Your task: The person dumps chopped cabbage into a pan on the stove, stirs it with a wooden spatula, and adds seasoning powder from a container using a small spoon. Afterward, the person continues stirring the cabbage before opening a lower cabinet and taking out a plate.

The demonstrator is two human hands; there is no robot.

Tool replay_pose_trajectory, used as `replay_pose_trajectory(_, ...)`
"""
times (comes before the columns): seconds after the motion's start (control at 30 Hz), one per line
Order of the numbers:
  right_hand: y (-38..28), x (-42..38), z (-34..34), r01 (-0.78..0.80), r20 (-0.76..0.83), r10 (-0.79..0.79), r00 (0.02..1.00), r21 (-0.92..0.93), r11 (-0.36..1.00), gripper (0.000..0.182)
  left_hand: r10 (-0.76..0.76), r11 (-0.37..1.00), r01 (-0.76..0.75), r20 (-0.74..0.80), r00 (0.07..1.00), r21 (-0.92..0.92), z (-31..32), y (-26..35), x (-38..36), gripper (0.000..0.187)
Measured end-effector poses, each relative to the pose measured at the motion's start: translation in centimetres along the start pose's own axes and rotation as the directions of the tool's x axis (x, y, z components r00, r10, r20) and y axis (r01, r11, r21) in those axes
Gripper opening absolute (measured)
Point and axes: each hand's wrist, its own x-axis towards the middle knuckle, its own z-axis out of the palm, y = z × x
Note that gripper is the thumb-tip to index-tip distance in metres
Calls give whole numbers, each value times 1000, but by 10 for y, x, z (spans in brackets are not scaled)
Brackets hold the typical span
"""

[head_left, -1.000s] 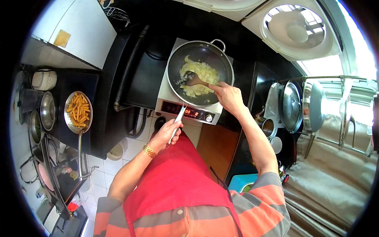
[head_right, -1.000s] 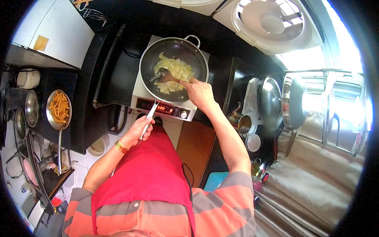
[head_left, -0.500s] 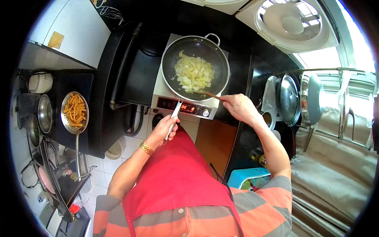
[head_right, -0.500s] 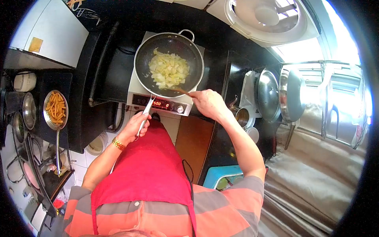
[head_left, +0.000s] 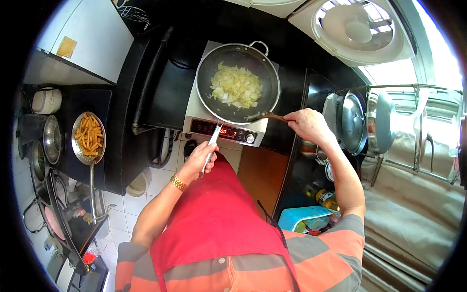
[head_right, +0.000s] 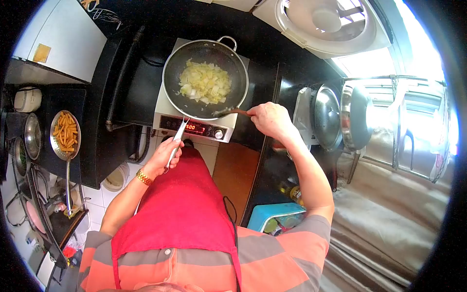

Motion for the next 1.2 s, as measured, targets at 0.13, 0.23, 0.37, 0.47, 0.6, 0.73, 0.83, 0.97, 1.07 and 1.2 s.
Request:
replay_pose_trajectory(0.13, -6, 37, 33, 17, 5, -17, 1000, 16, 1000, 30, -14, 1000, 14, -15, 1000, 3, 0, 1, 0, 28)
replay_pose_trajectory(0.23, -7, 61, 56, 26, -151, -16, 988, 61, 998, 31, -14, 1000, 14, -17, 1000, 3, 2, 3, 0, 28)
replay_pose_trajectory(0.37, 7, 37, 19, -4, -159, 0, 987, -25, 1000, 30, -3, 1000, 3, -14, 1000, 6, 1, 1, -1, 29)
replay_pose_trajectory(0.47, 29, 40, 15, -55, -172, 16, 985, -227, 972, 29, 12, 1000, -12, -7, 1000, 12, 0, 0, 0, 29)
replay_pose_trajectory(0.6, 41, 81, 46, 24, -282, -87, 955, -219, 976, 30, -3, 1000, 3, -12, 1000, 16, 1, 3, -1, 29)
replay_pose_trajectory(0.73, 19, 72, 24, 66, -289, -118, 950, -182, 981, 34, -11, 1000, 11, -6, 1000, 13, 0, 2, -1, 29)
replay_pose_trajectory(0.83, 33, 59, 12, 6, -307, -27, 951, -70, 998, 33, -6, 1000, 6, -1, 1000, 18, 0, 3, -1, 29)
replay_pose_trajectory(0.97, 56, 85, 51, -29, -302, 193, 934, 475, 879, 37, -19, 1000, 19, -10, 1000, 11, 0, 2, 0, 29)
replay_pose_trajectory(1.07, 44, 113, 110, 3, -372, 242, 896, 551, 835, 41, -31, 1000, 31, -13, 999, 2, 1, 3, -1, 29)
replay_pose_trajectory(1.2, 10, 105, 123, 49, -363, 189, 912, 554, 831, 41, -26, 1000, 26, 9, 1000, -3, -2, 0, 2, 30)
